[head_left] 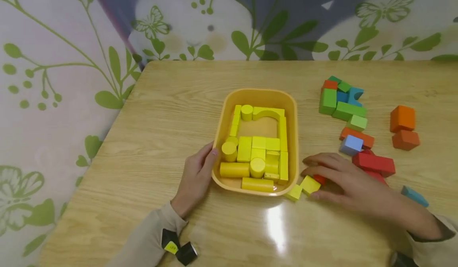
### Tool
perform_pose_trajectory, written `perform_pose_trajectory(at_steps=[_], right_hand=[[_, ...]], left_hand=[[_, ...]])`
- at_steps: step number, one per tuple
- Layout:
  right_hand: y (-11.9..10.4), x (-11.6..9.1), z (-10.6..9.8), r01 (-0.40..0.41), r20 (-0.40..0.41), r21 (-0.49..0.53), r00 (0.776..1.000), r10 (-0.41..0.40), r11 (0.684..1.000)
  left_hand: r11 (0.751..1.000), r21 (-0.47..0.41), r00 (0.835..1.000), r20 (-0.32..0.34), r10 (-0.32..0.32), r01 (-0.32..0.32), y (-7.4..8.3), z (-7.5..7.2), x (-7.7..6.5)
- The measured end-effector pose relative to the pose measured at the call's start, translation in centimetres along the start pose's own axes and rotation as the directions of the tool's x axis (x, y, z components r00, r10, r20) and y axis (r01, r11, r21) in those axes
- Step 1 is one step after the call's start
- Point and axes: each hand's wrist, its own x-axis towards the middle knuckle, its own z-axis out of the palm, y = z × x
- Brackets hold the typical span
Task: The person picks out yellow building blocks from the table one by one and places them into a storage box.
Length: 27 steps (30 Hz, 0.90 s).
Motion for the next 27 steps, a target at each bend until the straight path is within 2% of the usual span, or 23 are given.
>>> perform_pose_trajectory(at_steps=[4,8,13,21,27], right_hand=[[-1.6,0.2,1.6,-0.097,0.06,0.043,0.994,0.094,0.994],[-2.6,0.4,2.8,-0.135,0.025,0.031,0.991,0.134,0.99],[-2.5,0.5,3.4,-0.12,-0.06,0.05,0.991,0.123,0.991],[-1.9,0.6,3.2,-0.05,-0.084,0.06,0.995,0.055,0.997],[0.2,0.7,2.3,0.002,-0.138,0.019,0.99,0.001,1.0]], left_hand=[[1.0,-0.019,1.0,-0.011,-0.009,0.009,-0.3,0.0,0.0],[0.999,-0.03,1.0,-0.007,-0.012,0.012,-0.4,0.1,0.0],[1.0,-0.027,1.0,-0.006,-0.007,0.007,-0.4,0.2,0.0],[1.0,-0.02,1.0,-0.011,-0.001,0.0,-0.2,0.0,0.2],[1.0,-0.007,1.0,-0.006,-0.004,0.004,0.0,-0.1,0.1]])
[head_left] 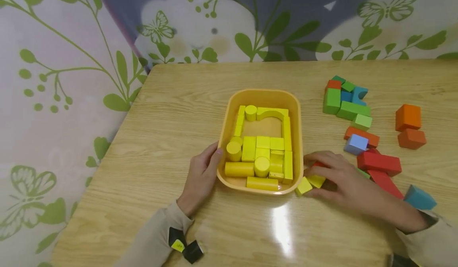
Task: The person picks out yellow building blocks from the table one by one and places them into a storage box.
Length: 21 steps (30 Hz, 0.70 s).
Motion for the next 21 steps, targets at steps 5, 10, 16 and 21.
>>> perform_pose_trajectory(at_steps=[5,10,16,21], right_hand=[[2.0,-0.1,-0.8,-0.087,-0.087,-0.001,0.992,0.087,0.996],[2.6,-0.1,-1.2,-0.108,-0.072,-0.002,0.992,0.108,0.994],[3.6,-0.2,-3.2,-0.043,0.067,0.021,0.997,0.041,0.999],[4.7,-0.2,-4.0,0.044,0.088,-0.035,0.995,-0.04,0.998]], left_hand=[[1.0,0.009,1.0,0.007,-0.011,0.011,0.0,0.0,0.0],[1.0,0.014,1.0,0.009,-0.009,0.009,0.0,0.0,0.1],[1.0,0.011,1.0,0.007,-0.003,0.003,0.0,0.0,0.0],[1.0,0.014,1.0,0.011,-0.01,0.01,0.1,0.0,0.0]])
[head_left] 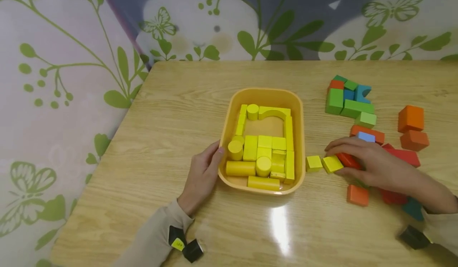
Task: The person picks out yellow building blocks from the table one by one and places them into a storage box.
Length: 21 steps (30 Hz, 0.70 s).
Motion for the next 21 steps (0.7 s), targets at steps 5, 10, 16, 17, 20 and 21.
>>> perform_pose_trajectory(at_steps=[5,10,16,17,20,21], right_hand=[[-0.2,1.6,-1.3,-0.005,-0.029,-0.057,1.0,0.003,0.998],[-2.1,6.2,-3.1,-0.081,-0.084,-0.012,0.993,0.08,0.997],[-4.4,13.7,-1.5,-0.129,0.06,0.038,0.99,0.127,0.991],[-4.5,14.7,-1.1,-0.126,0.093,0.042,0.988,0.122,0.991],[-4.3,16.8,0.2,-0.099,0.157,0.042,0.983,0.091,0.994],[-4.1,17.3,0.7,-0.09,0.171,0.044,0.982,0.081,0.995]], left_hand=[[1.0,-0.007,1.0,0.006,0.002,-0.001,0.1,0.0,0.0],[1.0,-0.005,1.0,0.005,-0.002,0.002,0.1,0.0,0.0],[1.0,-0.018,1.0,0.005,-0.005,0.005,-0.1,0.0,-0.1],[1.0,-0.02,1.0,0.004,-0.008,0.008,-0.1,0.0,-0.1],[1.0,-0.018,1.0,0.006,-0.007,0.007,-0.1,0.0,0.0],[1.0,-0.017,1.0,0.007,-0.002,0.002,0.0,-0.1,0.0]])
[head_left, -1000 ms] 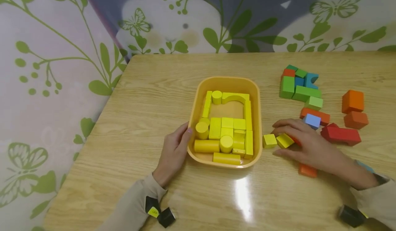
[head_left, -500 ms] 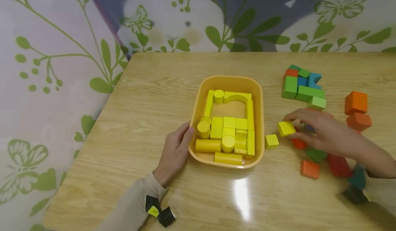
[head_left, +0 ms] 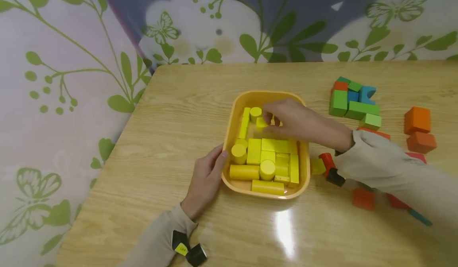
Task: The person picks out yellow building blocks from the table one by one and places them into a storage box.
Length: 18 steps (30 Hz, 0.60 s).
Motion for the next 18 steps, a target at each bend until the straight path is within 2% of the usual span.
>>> perform_pose_trajectory(at_steps=[3,8,12,18], right_hand=[[0.3,1.2,1.1,0.021,0.036,0.008,0.999,-0.022,1.0],[0.6,1.6,1.9,-0.008,0.071,0.064,0.997,0.004,0.998],[0.8,1.4,2.1,-0.038,0.062,0.078,0.998,0.033,0.996],[0.6,1.9,2.8,0.001,0.043,0.134,0.999,-0.007,0.991]], left_hand=[[1.0,0.004,1.0,-0.006,0.01,-0.01,-0.1,0.0,-0.1],[1.0,0.008,1.0,0.002,0.029,-0.029,0.0,0.1,0.1],[1.0,0.008,1.0,0.009,0.029,-0.029,0.0,0.1,0.3],[1.0,0.022,1.0,-0.001,0.016,-0.016,-0.2,-0.1,0.1]])
